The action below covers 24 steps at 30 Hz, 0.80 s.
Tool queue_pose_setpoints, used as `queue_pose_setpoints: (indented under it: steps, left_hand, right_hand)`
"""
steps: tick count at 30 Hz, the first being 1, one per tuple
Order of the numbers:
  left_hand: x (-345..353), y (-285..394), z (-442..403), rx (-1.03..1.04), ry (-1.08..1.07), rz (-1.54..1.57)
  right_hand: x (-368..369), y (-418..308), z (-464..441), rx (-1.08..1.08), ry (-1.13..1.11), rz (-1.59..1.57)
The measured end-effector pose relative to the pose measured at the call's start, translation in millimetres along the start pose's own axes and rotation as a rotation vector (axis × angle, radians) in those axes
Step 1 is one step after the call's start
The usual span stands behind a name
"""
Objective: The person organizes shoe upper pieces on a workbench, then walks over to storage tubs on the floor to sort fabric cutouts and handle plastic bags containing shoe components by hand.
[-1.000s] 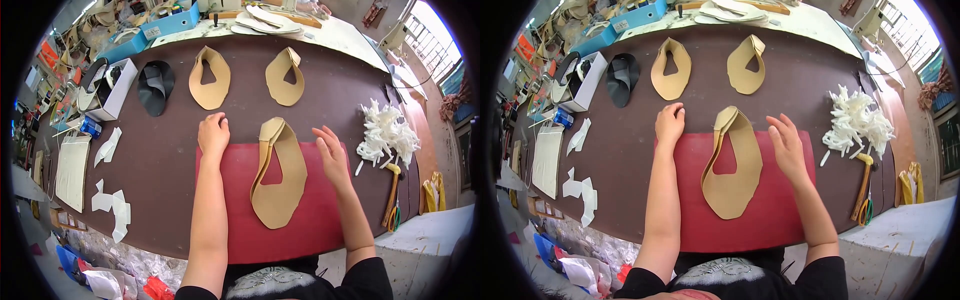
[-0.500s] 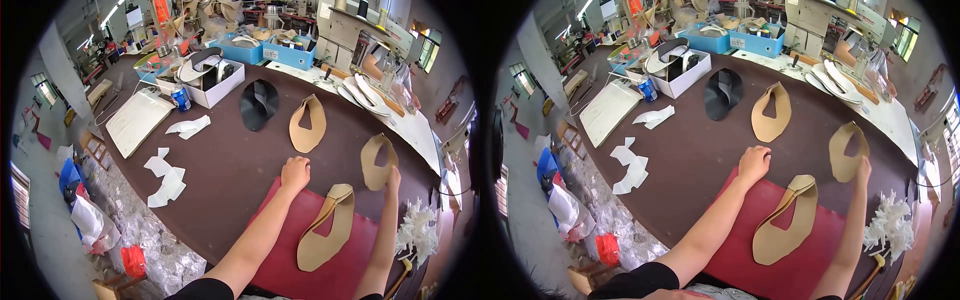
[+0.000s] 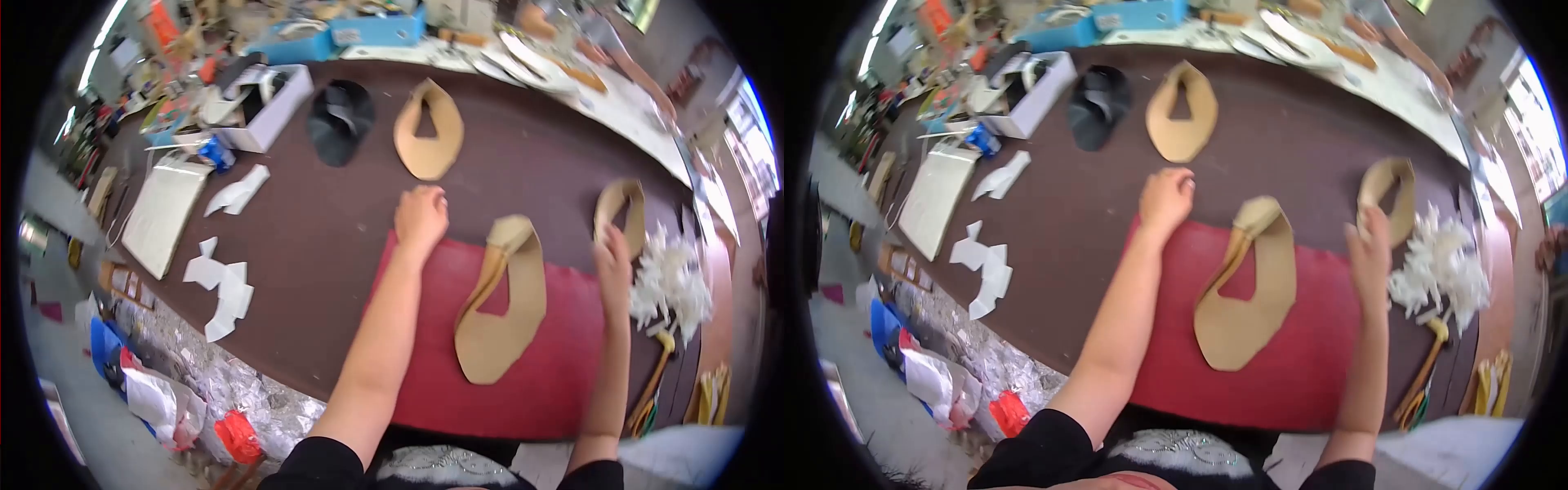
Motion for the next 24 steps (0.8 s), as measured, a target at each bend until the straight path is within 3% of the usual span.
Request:
queue_pose_setpoints:
  steps: [1, 4, 12, 16, 24]
  left_hand:
    - [3.4, -1.6, 4.4, -0.024, -0.041, -0.001]
    - [17.5, 4.6, 16.0, -0.078, -0.171, 0.011]
    - [29.5, 7.7, 21.6, -0.088, -0.211, 0.052]
    - [29.1, 5.4, 24.1, -0.105, -0.218, 0.032]
    - [29.7, 3.9, 28.3, -0.115, -0.261, 0.023]
  right_hand:
    - [16.1, -6.1, 15.9, -0.024, -0.122, 0.011]
    - [44.2, -5.7, 52.7, 0.250, -0.285, -0.206]
    - [51.9, 29.5, 61.3, 0.288, -0.144, -0.151]
    - [33.4, 39.7, 52.5, 0.249, 0.078, -0.216]
    - [31.5, 50.4, -10.3, 0.219, 0.114, -0.063]
Point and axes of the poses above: each hand's wrist, its own z-axis away from the middle knuckle, its own x-axis out of the palm, y = z × x, the point moved 6 cm from there along -z, towards the middle knuckle, and after that the axes turned 3 degrees about z, right-handed, at the moved point
